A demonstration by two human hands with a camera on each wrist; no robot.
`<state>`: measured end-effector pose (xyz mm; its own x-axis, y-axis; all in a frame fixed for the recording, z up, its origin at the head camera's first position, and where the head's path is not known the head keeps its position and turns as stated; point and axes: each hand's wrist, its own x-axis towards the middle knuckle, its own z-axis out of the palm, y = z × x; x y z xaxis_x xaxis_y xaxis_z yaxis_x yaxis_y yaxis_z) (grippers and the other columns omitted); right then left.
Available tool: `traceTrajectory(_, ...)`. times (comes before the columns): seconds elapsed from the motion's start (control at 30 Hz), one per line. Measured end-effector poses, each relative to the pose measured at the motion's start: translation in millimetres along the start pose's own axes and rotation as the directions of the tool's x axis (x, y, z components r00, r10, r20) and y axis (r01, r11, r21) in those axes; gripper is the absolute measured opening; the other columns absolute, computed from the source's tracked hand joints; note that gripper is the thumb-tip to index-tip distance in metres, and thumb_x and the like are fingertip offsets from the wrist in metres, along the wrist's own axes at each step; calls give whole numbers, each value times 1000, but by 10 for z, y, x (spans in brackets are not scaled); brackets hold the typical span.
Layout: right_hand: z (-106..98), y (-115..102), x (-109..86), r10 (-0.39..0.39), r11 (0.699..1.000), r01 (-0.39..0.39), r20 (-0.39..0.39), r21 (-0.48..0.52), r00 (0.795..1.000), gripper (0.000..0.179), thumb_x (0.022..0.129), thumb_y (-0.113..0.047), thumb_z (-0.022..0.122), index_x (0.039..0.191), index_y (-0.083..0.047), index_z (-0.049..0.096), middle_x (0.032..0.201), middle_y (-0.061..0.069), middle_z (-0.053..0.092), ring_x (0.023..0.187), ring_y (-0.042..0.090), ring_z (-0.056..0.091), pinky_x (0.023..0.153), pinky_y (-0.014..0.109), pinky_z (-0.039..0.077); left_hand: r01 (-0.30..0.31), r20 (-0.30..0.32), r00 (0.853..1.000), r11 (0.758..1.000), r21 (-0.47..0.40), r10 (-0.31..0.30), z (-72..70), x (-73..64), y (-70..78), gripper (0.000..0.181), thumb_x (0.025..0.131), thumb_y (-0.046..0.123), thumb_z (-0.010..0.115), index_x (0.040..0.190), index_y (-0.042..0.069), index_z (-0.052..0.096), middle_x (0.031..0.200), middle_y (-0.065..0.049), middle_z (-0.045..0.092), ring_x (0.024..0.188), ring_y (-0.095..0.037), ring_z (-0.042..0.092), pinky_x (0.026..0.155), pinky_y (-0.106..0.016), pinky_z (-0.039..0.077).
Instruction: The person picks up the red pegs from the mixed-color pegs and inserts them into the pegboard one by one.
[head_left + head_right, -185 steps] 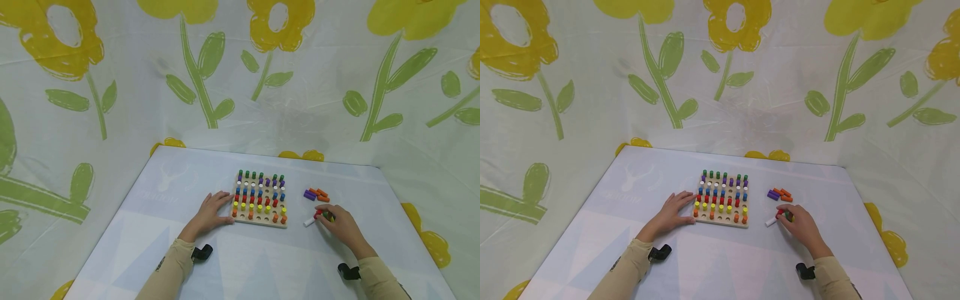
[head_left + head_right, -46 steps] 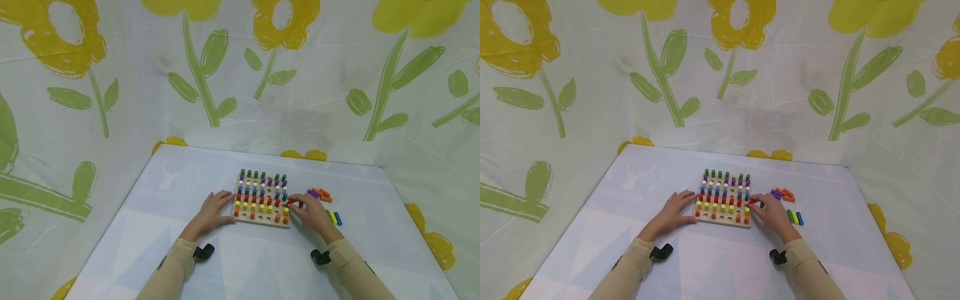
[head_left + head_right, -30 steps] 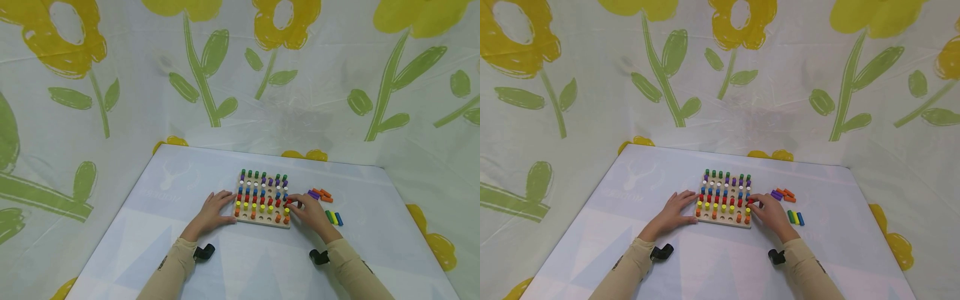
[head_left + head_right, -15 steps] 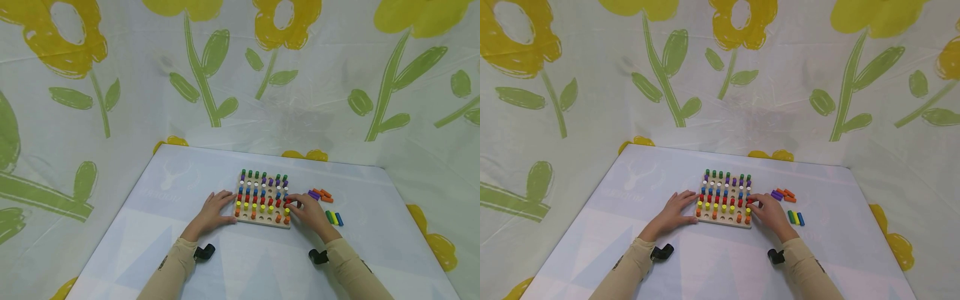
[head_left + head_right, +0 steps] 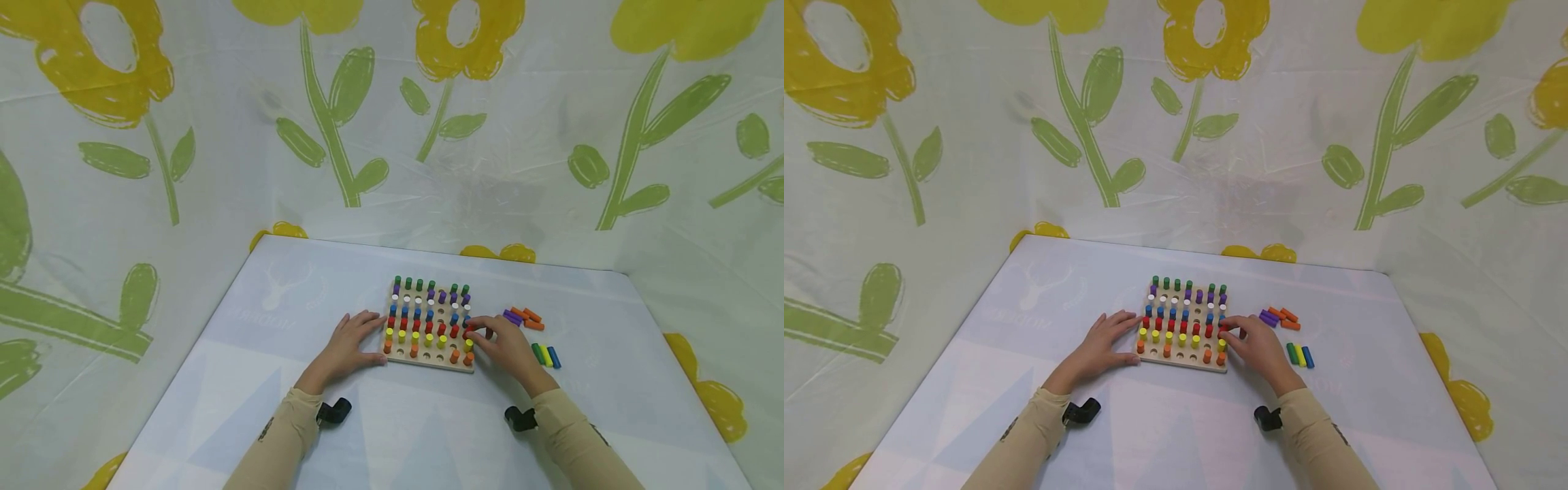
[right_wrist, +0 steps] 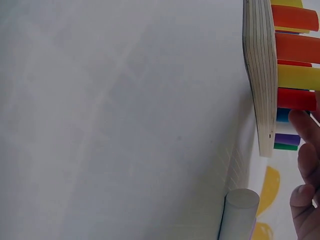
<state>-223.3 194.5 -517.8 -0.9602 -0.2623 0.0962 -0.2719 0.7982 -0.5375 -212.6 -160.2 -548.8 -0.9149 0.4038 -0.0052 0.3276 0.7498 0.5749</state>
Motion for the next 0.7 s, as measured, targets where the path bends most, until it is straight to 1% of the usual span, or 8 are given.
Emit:
traceTrajectory(0.37, -14, -10, -3, 15, 1000, -16, 23, 13, 1000, 26, 96, -24, 73, 118, -11, 75, 100, -2, 70, 84, 17, 52, 66, 29, 45, -5, 0, 1000, 1000, -2, 5, 3, -1, -4, 86, 84, 51, 80, 156, 19, 44, 156, -5, 42, 151, -26, 29, 126, -54, 2)
traceTrajectory(0.7, -17, -10, -12, 3, 1000, -3, 5, 3, 1000, 27, 95, -25, 74, 118, -12, 75, 100, -2, 70, 84, 17, 53, 66, 27, 45, -18, -7, 1000, 1000, -1, 18, 5, -2, -12, 86, 84, 49, 80, 156, 19, 44, 156, -5, 43, 150, -27, 31, 126, -55, 3)
